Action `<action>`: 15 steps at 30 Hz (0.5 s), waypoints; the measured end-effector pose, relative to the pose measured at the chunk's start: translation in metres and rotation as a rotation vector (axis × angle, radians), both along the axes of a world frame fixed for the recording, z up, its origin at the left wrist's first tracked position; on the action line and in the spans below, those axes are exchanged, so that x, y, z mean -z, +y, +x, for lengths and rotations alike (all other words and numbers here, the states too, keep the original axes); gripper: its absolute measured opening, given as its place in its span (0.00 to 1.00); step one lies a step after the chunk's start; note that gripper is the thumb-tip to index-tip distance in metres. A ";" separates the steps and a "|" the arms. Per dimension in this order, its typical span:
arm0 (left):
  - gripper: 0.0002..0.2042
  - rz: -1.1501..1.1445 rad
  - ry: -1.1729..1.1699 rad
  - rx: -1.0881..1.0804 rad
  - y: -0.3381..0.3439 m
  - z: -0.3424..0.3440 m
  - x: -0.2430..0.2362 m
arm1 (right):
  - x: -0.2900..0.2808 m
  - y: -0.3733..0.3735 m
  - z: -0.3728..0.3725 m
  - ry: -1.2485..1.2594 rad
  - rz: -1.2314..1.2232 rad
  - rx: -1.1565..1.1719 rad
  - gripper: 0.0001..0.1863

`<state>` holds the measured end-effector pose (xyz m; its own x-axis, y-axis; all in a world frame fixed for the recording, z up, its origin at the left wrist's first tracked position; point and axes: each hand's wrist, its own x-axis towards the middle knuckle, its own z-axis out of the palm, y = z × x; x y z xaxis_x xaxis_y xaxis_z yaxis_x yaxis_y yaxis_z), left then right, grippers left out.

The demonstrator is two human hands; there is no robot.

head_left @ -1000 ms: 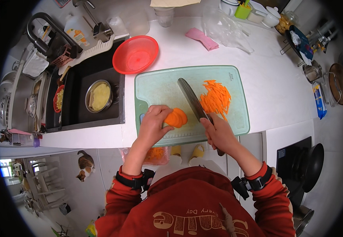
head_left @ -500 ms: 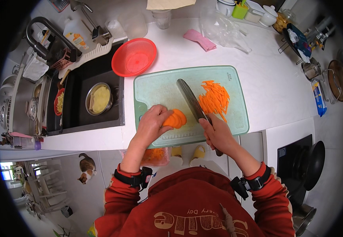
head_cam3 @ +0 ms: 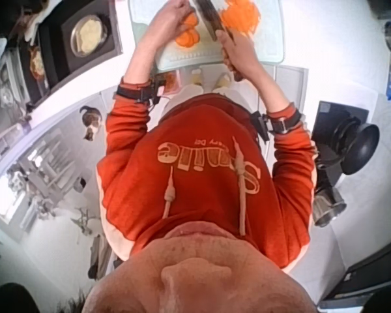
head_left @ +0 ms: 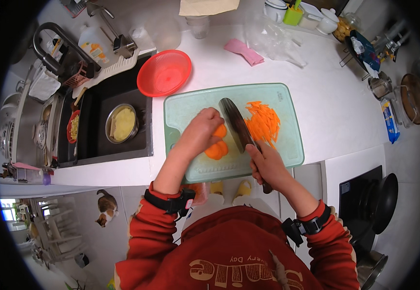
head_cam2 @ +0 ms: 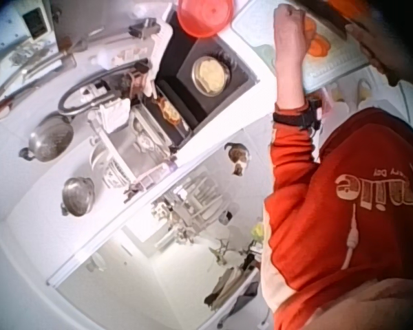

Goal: The person slices a carrot into thin strips on a cutting board using a knife, then transfers the sliced carrot to a plate. Next, they rinse sliced potatoes in a red colander under running water and place them into a metal bowl.

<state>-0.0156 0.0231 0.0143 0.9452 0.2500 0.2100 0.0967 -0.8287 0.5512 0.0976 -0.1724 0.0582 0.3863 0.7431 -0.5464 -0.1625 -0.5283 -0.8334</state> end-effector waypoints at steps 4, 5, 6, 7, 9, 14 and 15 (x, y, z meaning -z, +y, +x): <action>0.26 -0.093 0.050 0.015 -0.006 0.014 0.005 | -0.001 -0.002 0.000 0.013 -0.017 0.010 0.16; 0.26 -0.090 0.010 -0.011 -0.006 0.013 0.006 | -0.001 -0.002 0.000 0.008 -0.014 0.010 0.16; 0.26 -0.089 -0.017 -0.041 -0.007 0.010 0.006 | -0.002 -0.003 0.000 0.003 -0.011 0.010 0.16; 0.26 -0.088 -0.043 -0.073 -0.008 0.007 0.006 | -0.002 -0.003 0.000 -0.002 -0.008 0.008 0.16; 0.26 -0.040 -0.041 -0.129 -0.008 0.002 0.008 | -0.003 -0.003 0.001 -0.023 0.001 -0.011 0.16; 0.25 -0.082 -0.056 -0.206 -0.017 0.002 0.018 | -0.007 -0.004 0.001 -0.091 -0.007 -0.065 0.17; 0.25 -0.099 -0.054 -0.201 -0.019 0.003 0.019 | -0.007 -0.005 0.002 -0.108 -0.016 -0.077 0.17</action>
<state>-0.0123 0.0046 -0.0047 0.8625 0.4539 0.2240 0.2222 -0.7372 0.6381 0.0992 -0.1770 0.0657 0.3862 0.7642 -0.5165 -0.0305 -0.5491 -0.8352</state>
